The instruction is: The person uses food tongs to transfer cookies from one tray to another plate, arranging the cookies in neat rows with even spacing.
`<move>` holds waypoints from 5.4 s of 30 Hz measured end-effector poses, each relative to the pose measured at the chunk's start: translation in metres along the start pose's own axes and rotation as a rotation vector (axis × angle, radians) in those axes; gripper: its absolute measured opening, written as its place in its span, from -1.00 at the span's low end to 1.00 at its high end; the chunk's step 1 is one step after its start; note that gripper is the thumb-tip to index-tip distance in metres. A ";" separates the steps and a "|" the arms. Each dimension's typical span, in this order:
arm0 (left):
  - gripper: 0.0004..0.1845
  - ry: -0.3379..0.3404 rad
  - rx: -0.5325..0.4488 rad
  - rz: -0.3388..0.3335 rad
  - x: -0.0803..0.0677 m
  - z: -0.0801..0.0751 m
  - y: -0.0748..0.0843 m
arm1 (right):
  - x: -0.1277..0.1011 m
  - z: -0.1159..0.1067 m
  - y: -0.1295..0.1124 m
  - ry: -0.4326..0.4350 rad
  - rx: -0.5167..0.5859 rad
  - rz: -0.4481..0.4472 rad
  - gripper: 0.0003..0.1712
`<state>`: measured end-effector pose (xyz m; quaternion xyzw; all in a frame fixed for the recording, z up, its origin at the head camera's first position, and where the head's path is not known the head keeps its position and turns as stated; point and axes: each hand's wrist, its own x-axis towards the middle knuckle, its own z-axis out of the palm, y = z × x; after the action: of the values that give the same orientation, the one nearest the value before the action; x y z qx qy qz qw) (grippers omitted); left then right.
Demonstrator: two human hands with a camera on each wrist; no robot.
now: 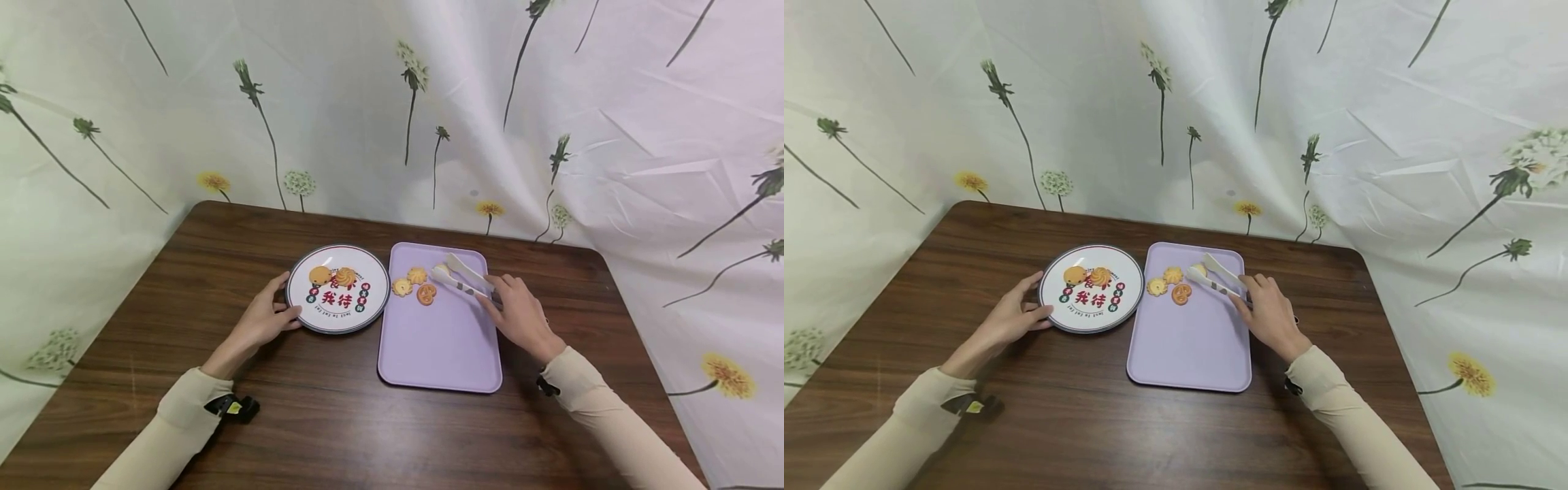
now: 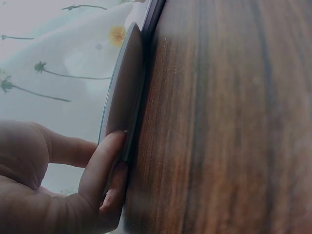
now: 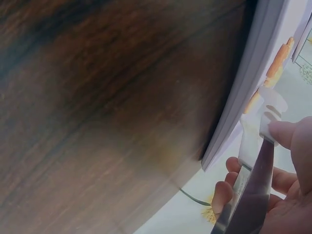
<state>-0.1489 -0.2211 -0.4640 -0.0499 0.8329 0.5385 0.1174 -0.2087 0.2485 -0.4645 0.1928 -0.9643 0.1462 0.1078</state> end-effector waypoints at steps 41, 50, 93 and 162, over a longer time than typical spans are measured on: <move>-0.11 0.006 0.010 0.001 0.000 -0.001 -0.001 | 0.000 0.004 -0.007 0.046 -0.002 -0.040 -0.48; -0.11 0.006 0.008 0.003 0.000 -0.002 -0.001 | 0.004 0.002 -0.010 0.088 0.014 -0.055 -0.51; -0.10 0.012 -0.010 -0.003 0.001 -0.002 -0.001 | 0.012 0.004 -0.018 0.089 0.032 -0.069 -0.49; -0.10 -0.008 -0.064 0.001 -0.003 0.002 0.002 | 0.041 0.038 -0.103 0.033 -0.014 -0.301 -0.46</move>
<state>-0.1461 -0.2191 -0.4623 -0.0510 0.8148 0.5652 0.1186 -0.2101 0.1308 -0.4645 0.3319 -0.9236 0.1247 0.1457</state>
